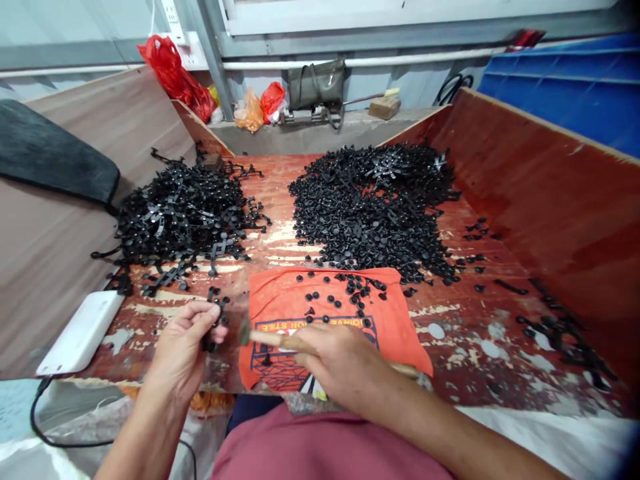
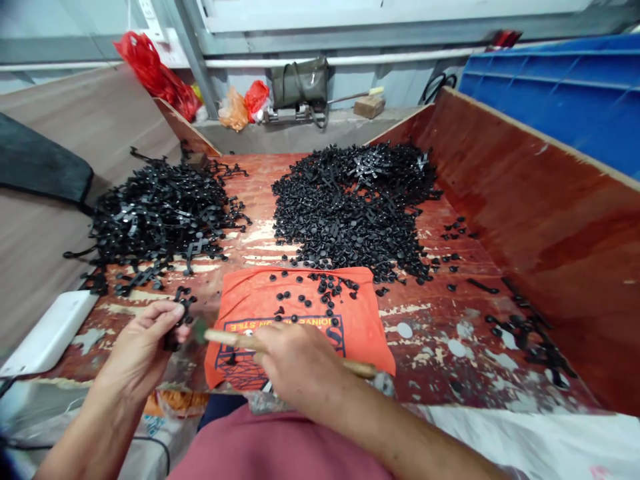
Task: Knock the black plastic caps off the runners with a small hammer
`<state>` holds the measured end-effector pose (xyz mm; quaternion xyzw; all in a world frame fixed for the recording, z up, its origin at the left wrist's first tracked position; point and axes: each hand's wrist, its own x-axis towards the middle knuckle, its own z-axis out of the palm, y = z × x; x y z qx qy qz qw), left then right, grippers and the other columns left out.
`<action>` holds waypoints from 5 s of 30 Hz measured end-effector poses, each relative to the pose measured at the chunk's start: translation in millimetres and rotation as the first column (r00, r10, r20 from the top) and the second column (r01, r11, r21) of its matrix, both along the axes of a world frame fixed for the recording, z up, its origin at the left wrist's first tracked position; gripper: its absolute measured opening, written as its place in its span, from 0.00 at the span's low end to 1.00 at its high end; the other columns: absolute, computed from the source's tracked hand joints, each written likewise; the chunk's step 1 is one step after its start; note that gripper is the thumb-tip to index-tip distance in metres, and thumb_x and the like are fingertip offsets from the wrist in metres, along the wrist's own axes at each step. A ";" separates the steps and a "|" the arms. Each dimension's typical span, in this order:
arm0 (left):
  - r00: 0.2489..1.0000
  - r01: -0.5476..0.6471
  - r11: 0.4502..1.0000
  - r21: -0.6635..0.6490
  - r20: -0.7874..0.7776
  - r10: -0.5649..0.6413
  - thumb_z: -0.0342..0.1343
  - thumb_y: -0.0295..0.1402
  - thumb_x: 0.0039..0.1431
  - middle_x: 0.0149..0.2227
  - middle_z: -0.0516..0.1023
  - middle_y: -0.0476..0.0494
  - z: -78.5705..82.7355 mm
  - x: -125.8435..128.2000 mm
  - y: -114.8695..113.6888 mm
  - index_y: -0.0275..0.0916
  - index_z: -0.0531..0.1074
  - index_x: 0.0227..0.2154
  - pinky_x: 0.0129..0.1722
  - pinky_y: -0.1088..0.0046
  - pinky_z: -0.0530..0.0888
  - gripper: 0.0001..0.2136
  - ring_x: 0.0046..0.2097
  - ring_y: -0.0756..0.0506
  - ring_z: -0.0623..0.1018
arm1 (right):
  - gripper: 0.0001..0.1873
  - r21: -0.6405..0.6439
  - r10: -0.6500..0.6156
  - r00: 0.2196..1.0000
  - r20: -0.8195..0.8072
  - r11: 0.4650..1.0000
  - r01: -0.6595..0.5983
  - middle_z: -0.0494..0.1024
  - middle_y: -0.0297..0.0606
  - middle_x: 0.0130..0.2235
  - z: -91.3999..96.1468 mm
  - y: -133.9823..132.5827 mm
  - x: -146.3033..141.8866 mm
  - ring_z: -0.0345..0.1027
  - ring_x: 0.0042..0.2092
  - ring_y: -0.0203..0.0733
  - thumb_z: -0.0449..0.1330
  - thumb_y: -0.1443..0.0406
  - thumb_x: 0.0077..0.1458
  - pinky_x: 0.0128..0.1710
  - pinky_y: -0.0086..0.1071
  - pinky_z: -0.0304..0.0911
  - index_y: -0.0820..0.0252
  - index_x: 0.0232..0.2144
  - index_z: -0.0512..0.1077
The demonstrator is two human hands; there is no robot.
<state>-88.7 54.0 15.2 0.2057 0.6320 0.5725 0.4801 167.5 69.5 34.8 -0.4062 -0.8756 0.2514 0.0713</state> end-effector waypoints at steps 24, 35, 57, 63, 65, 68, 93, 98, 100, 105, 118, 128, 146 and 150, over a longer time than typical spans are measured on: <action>0.992 -0.115 0.992 0.046 0.062 0.112 0.73 0.31 0.37 0.22 0.71 0.58 2.2 -33.6 -20.4 0.40 0.72 0.31 0.17 0.85 0.69 0.18 0.19 0.55 0.71 | 0.12 0.208 -0.037 0.927 0.373 0.977 -0.044 0.79 0.50 0.42 -12.7 35.5 -42.7 0.77 0.38 0.47 0.51 0.73 0.62 0.34 0.35 0.70 0.64 0.43 0.73; 0.897 0.441 0.897 -0.019 0.001 -0.441 0.70 0.39 0.44 0.16 0.71 0.56 10.7 31.1 31.6 0.37 0.70 0.32 0.17 0.82 0.65 0.17 0.16 0.54 0.70 | 0.19 0.084 -0.165 0.979 0.124 0.984 0.155 0.81 0.30 0.44 2.8 15.3 29.3 0.77 0.41 0.42 0.55 0.71 0.58 0.40 0.32 0.68 0.46 0.47 0.76; 0.864 0.503 0.864 -0.024 -0.007 -0.504 0.67 0.38 0.46 0.16 0.70 0.57 -25.2 62.4 44.7 0.37 0.70 0.32 0.15 0.84 0.66 0.15 0.16 0.55 0.70 | 0.25 -0.269 -0.347 0.908 -0.234 0.921 0.283 0.73 0.23 0.59 -3.7 4.2 74.6 0.76 0.49 0.42 0.45 0.63 0.70 0.51 0.38 0.69 0.30 0.64 0.58; 0.856 0.516 0.856 -0.029 0.007 -0.516 0.67 0.38 0.46 0.17 0.72 0.56 -26.9 61.0 43.8 0.37 0.70 0.32 0.16 0.83 0.67 0.15 0.16 0.54 0.71 | 0.25 -0.244 -0.343 0.905 -0.251 0.927 0.283 0.74 0.28 0.58 -7.6 4.8 73.8 0.78 0.47 0.42 0.45 0.64 0.70 0.49 0.39 0.72 0.35 0.65 0.58; 0.857 0.514 0.857 -0.045 -0.024 -0.515 0.67 0.38 0.45 0.16 0.71 0.57 -27.0 62.9 44.6 0.37 0.70 0.32 0.15 0.83 0.66 0.15 0.16 0.54 0.71 | 0.25 -0.240 -0.344 0.906 -0.247 0.928 0.287 0.73 0.26 0.60 -7.7 4.6 73.8 0.77 0.48 0.42 0.46 0.64 0.70 0.50 0.38 0.71 0.33 0.64 0.59; 0.859 0.502 0.863 -0.059 -0.080 -0.506 0.66 0.38 0.44 0.15 0.70 0.58 -26.9 65.8 46.0 0.37 0.69 0.31 0.14 0.83 0.65 0.15 0.15 0.54 0.71 | 0.26 -0.204 -0.330 0.915 -0.232 0.936 0.286 0.73 0.24 0.59 -7.3 4.5 73.8 0.77 0.49 0.41 0.46 0.66 0.70 0.50 0.37 0.71 0.32 0.64 0.59; 0.840 0.536 0.843 -0.049 -0.071 -0.538 0.65 0.39 0.48 0.14 0.70 0.57 -22.6 61.5 46.4 0.39 0.67 0.32 0.16 0.83 0.64 0.14 0.15 0.53 0.69 | 0.27 0.011 -0.262 0.965 0.008 0.965 0.262 0.84 0.36 0.40 -13.8 12.9 37.4 0.79 0.35 0.45 0.51 0.64 0.67 0.35 0.34 0.71 0.45 0.66 0.59; 0.864 0.501 0.863 0.068 0.017 -0.503 0.69 0.33 0.42 0.21 0.74 0.55 4.7 55.5 68.6 0.37 0.71 0.36 0.21 0.83 0.65 0.17 0.20 0.55 0.70 | 0.26 -0.137 -0.364 0.845 -0.392 0.931 0.337 0.67 0.29 0.64 2.3 23.1 59.5 0.65 0.61 0.41 0.44 0.64 0.71 0.62 0.39 0.60 0.43 0.68 0.53; 0.879 0.475 0.875 0.096 -0.001 -0.477 0.69 0.30 0.39 0.20 0.73 0.56 6.6 58.9 81.3 0.37 0.71 0.34 0.21 0.83 0.63 0.17 0.20 0.56 0.68 | 0.25 -0.156 -0.380 0.830 -0.409 0.925 0.347 0.64 0.28 0.66 1.3 25.4 69.9 0.59 0.65 0.42 0.45 0.62 0.71 0.65 0.42 0.54 0.44 0.67 0.55; 0.908 0.418 0.900 0.126 -0.040 -0.416 0.69 0.31 0.39 0.16 0.70 0.58 -10.2 74.6 105.6 0.37 0.69 0.30 0.21 0.80 0.66 0.16 0.19 0.53 0.70 | 0.24 -0.204 -0.431 0.841 -0.326 0.901 0.382 0.66 0.26 0.64 -15.9 21.8 82.0 0.62 0.63 0.44 0.47 0.61 0.70 0.62 0.45 0.59 0.36 0.66 0.57; 0.910 0.410 0.909 0.071 -0.099 -0.402 0.68 0.31 0.38 0.14 0.71 0.57 -26.4 83.3 112.1 0.39 0.66 0.27 0.17 0.81 0.64 0.15 0.16 0.53 0.70 | 0.26 -0.181 -0.416 0.871 -0.262 0.907 0.379 0.70 0.25 0.61 -18.4 22.9 84.2 0.69 0.58 0.44 0.47 0.63 0.70 0.55 0.42 0.67 0.31 0.65 0.55; 0.898 0.435 0.898 0.062 -0.096 -0.429 0.67 0.33 0.40 0.16 0.72 0.55 -27.5 81.5 112.7 0.37 0.70 0.29 0.18 0.80 0.67 0.13 0.17 0.52 0.71 | 0.30 0.110 -0.307 0.950 -0.059 0.944 0.312 0.84 0.35 0.42 -19.6 48.1 44.8 0.79 0.38 0.45 0.50 0.66 0.67 0.35 0.34 0.69 0.41 0.68 0.53; 0.889 0.445 0.894 0.049 -0.140 -0.435 0.64 0.38 0.44 0.16 0.71 0.55 -34.6 79.1 113.3 0.38 0.68 0.29 0.18 0.82 0.66 0.13 0.17 0.53 0.71 | 0.26 0.203 -0.301 0.953 0.025 0.935 0.290 0.84 0.37 0.39 -6.3 58.1 40.0 0.78 0.36 0.44 0.48 0.63 0.69 0.34 0.33 0.66 0.45 0.67 0.58; 0.867 0.481 0.876 0.032 -0.164 -0.470 0.64 0.39 0.43 0.16 0.71 0.55 -35.8 81.4 112.0 0.38 0.68 0.29 0.18 0.82 0.65 0.14 0.17 0.53 0.70 | 0.25 0.180 -0.289 0.954 0.078 0.945 0.272 0.84 0.37 0.35 -0.2 57.0 37.8 0.78 0.33 0.46 0.53 0.63 0.66 0.32 0.33 0.66 0.46 0.64 0.63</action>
